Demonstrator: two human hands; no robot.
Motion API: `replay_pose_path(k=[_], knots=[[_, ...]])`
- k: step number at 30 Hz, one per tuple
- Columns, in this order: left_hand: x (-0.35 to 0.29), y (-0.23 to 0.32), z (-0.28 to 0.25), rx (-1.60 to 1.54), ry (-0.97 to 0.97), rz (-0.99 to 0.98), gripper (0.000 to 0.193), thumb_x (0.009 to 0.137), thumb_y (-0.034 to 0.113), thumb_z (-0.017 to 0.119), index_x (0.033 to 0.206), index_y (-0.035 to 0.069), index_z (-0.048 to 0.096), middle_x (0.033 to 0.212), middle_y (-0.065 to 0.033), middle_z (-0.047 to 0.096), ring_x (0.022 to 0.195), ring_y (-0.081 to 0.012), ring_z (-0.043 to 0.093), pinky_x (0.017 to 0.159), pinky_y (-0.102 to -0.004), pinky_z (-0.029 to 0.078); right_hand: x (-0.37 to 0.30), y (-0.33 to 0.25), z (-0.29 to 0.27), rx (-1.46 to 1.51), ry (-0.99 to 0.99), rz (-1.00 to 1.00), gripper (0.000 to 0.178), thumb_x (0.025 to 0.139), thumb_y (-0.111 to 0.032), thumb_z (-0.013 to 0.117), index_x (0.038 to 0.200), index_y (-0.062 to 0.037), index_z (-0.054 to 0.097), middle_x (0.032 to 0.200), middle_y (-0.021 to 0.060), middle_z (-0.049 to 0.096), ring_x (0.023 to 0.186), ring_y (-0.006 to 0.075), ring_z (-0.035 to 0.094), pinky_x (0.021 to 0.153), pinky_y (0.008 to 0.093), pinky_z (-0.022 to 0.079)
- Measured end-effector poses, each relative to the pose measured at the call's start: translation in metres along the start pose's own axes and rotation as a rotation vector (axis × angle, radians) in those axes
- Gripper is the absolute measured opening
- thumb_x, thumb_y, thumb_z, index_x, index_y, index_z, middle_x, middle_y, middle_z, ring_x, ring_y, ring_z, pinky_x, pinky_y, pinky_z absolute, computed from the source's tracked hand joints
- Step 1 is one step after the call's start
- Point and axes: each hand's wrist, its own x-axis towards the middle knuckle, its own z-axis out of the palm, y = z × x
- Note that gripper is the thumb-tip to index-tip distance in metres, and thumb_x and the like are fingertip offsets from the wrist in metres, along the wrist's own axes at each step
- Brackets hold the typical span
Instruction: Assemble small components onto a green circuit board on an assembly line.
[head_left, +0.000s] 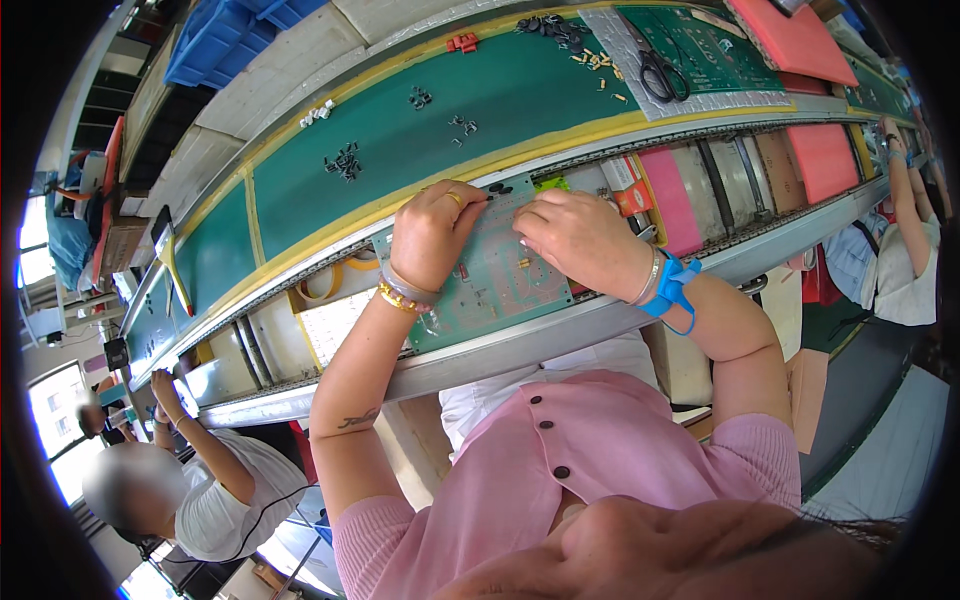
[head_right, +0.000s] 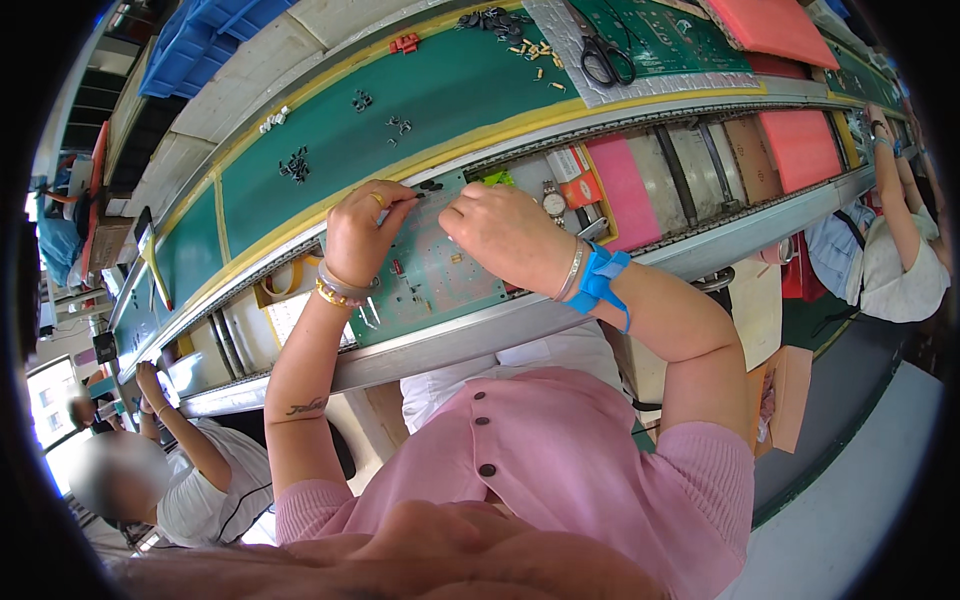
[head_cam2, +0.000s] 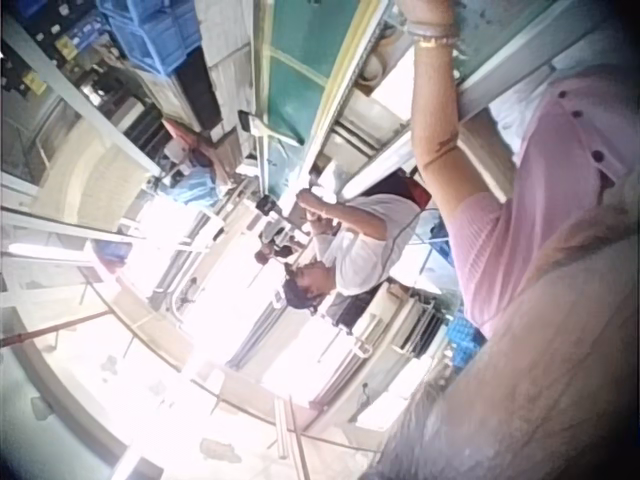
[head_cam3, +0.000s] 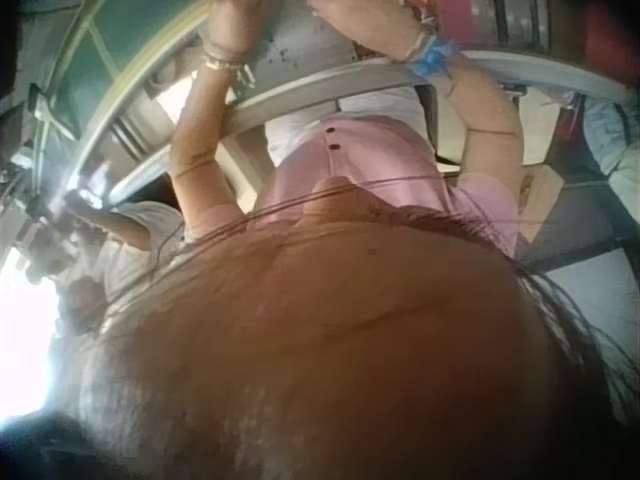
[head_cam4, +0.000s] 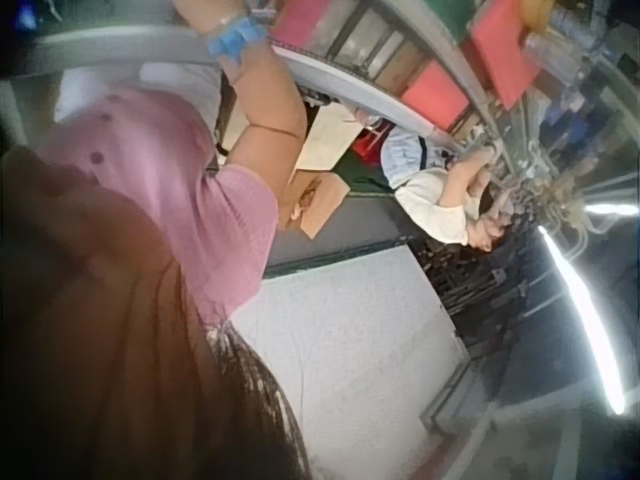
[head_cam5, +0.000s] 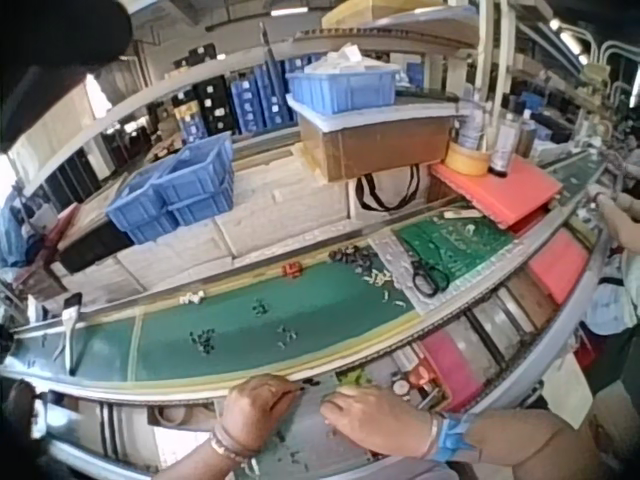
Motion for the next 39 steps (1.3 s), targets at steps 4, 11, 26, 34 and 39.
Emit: replay_pose_path(k=[4,11,26,34,39], knots=[[0.002,0.002,-0.002,0.04,-0.029,-0.001,0.007,0.072,0.005,0.068,0.078,0.005,0.066,0.079,-0.0073,0.065,0.07,-0.0256,0.063,0.062,-0.0333,0.05,0.002,-0.003,0.002,-0.008,0.002,-0.003,0.013,0.077,-0.011,0.063,0.087,-0.0056,0.058,0.089,0.005,0.062,0.086,0.0221,0.058,0.069,0.0347,0.05],[0.007,-0.011,-0.026,0.023,0.056,-0.043,0.01,0.07,0.007,0.072,0.079,0.006,0.066,0.079,-0.0072,0.065,0.069,-0.0227,0.063,0.061,-0.0312,0.05,-0.004,0.004,0.008,0.068,0.096,0.027,0.011,0.076,-0.009,0.065,0.086,-0.0059,0.06,0.089,0.0042,0.065,0.085,0.0229,0.061,0.071,0.0342,0.051],[0.006,-0.105,-0.084,0.346,-0.025,-0.103,0.009,0.073,0.008,0.068,0.081,0.007,0.066,0.086,-0.0067,0.06,0.083,-0.0276,0.058,0.072,-0.0364,0.048,0.001,0.004,0.012,0.098,0.182,0.053,0.009,0.077,-0.01,0.065,0.084,-0.0059,0.061,0.082,0.0071,0.064,0.079,0.025,0.061,0.067,0.0354,0.05],[-0.015,-0.07,-0.08,-0.207,0.012,-0.388,0.01,0.082,0.01,0.065,0.09,0.005,0.063,0.089,-0.0035,0.059,0.086,-0.0188,0.055,0.072,-0.0306,0.046,0.01,-0.012,-0.006,0.102,0.366,0.02,0.013,0.073,-0.006,0.069,0.084,-0.007,0.063,0.08,0.0059,0.062,0.077,0.0239,0.059,0.066,0.0344,0.048],[-0.041,-0.002,-0.073,-1.396,-0.296,-0.788,0.021,0.091,0.022,0.059,0.104,0.005,0.059,0.094,0.0014,0.057,0.088,-0.009,0.051,0.079,-0.0263,0.041,0.022,-0.056,-0.009,0.228,0.561,-0.111,0.029,0.063,-0.005,0.076,0.089,-0.009,0.065,0.083,0.0031,0.058,0.077,0.0232,0.054,0.065,0.0334,0.046]])
